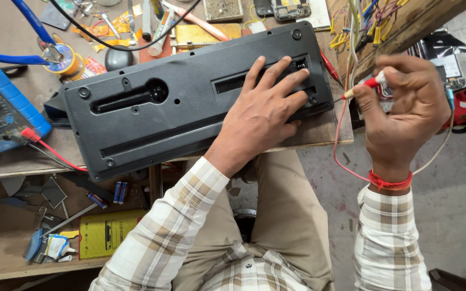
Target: The person uses a red test pen to probe contacts on the keyboard's circuit board and then reassembles the keyboard by placing the casing back on and securing it.
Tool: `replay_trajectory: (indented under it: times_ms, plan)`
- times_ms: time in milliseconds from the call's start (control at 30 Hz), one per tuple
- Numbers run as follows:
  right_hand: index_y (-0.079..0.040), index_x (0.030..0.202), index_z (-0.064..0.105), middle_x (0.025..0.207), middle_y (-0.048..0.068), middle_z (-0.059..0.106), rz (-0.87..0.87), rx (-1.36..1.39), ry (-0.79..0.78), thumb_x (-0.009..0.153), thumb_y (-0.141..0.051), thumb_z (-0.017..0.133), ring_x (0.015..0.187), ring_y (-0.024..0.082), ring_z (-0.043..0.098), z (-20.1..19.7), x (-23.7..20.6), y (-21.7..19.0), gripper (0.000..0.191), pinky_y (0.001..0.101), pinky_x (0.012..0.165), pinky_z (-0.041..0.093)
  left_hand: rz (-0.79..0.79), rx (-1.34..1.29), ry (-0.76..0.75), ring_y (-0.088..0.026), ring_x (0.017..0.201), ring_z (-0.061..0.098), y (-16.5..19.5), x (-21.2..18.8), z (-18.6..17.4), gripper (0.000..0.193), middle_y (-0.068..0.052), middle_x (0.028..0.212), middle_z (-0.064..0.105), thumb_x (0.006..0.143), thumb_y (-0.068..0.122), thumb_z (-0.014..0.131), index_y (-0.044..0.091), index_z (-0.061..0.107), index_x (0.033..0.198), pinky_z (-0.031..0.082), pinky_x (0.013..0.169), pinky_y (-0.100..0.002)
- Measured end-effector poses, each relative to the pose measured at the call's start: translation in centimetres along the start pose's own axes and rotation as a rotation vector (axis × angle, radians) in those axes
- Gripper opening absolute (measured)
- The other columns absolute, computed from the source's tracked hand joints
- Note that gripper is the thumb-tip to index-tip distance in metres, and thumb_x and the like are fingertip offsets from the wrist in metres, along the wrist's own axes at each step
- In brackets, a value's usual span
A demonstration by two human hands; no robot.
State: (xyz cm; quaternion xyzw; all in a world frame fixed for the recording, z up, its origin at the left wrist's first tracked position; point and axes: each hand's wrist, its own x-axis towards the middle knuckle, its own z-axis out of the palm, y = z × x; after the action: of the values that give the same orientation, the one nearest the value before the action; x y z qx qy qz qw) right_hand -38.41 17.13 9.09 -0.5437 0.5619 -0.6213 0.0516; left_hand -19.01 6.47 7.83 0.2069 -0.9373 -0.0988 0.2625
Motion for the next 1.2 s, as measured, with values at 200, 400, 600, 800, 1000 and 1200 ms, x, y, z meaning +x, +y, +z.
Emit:
replay_trajectory:
  times_ms: [200, 400, 600, 800, 1000, 1200]
  plan:
    - [0.002, 0.105, 0.054, 0.102, 0.008, 0.060, -0.125, -0.045, -0.026, 0.098, 0.005, 0.090, 0.093, 0.017, 0.066, 0.5, -0.2, -0.3, 0.037, 0.0254, 0.084, 0.058, 0.005, -0.006, 0.007, -0.035, 0.147, 0.038, 0.1, -0.1, -0.1, 0.045, -0.008, 0.148, 0.052, 0.073, 0.023, 0.083, 0.010, 0.070, 0.114, 0.020, 0.124, -0.061]
    - [0.002, 0.107, 0.058, 0.103, 0.007, 0.063, -0.020, -0.015, 0.022, 0.095, 0.003, 0.087, 0.087, 0.015, 0.066, 1.5, 0.2, -0.6, 0.032, 0.0241, 0.080, 0.062, -0.010, 0.000, -0.008, -0.035, 0.147, 0.037, 0.2, 0.0, -0.2, 0.039, -0.008, 0.149, 0.053, 0.075, 0.024, 0.084, 0.011, 0.070, 0.109, 0.020, 0.125, -0.060]
    - [0.001, 0.101, 0.057, 0.102, 0.006, 0.064, 0.019, 0.062, 0.008, 0.095, 0.005, 0.081, 0.097, 0.014, 0.070, 1.4, -0.4, -1.2, 0.025, 0.0252, 0.087, 0.061, -0.008, 0.000, -0.001, -0.035, 0.147, 0.037, 0.3, -0.1, -0.1, 0.039, -0.008, 0.149, 0.054, 0.074, 0.023, 0.085, 0.011, 0.071, 0.109, 0.020, 0.125, -0.060]
    - [0.004, 0.109, 0.058, 0.106, 0.008, 0.059, -0.124, -0.090, 0.070, 0.094, 0.006, 0.091, 0.091, 0.010, 0.059, 0.8, 0.1, 0.1, 0.036, 0.0210, 0.081, 0.056, -0.014, -0.006, -0.015, -0.034, 0.147, 0.037, 0.4, 0.3, -0.4, 0.038, -0.007, 0.148, 0.054, 0.072, 0.023, 0.086, 0.011, 0.071, 0.105, 0.019, 0.124, -0.060]
    - [0.004, 0.113, 0.057, 0.109, 0.008, 0.068, 0.067, 0.040, -0.009, 0.101, 0.005, 0.081, 0.096, 0.013, 0.070, -0.7, -0.1, 0.5, 0.027, 0.0244, 0.088, 0.063, 0.001, -0.017, 0.005, -0.035, 0.147, 0.037, 0.2, 0.1, -0.1, 0.039, -0.008, 0.149, 0.053, 0.075, 0.025, 0.086, 0.011, 0.070, 0.108, 0.019, 0.124, -0.060]
    - [0.006, 0.114, 0.057, 0.108, 0.008, 0.059, -0.132, -0.043, 0.035, 0.105, 0.009, 0.087, 0.091, 0.013, 0.064, -0.2, 0.0, 1.3, 0.032, 0.0277, 0.086, 0.064, 0.006, -0.018, 0.013, -0.035, 0.147, 0.037, 0.0, 0.2, 0.1, 0.042, -0.009, 0.148, 0.053, 0.074, 0.024, 0.085, 0.010, 0.070, 0.110, 0.019, 0.125, -0.060]
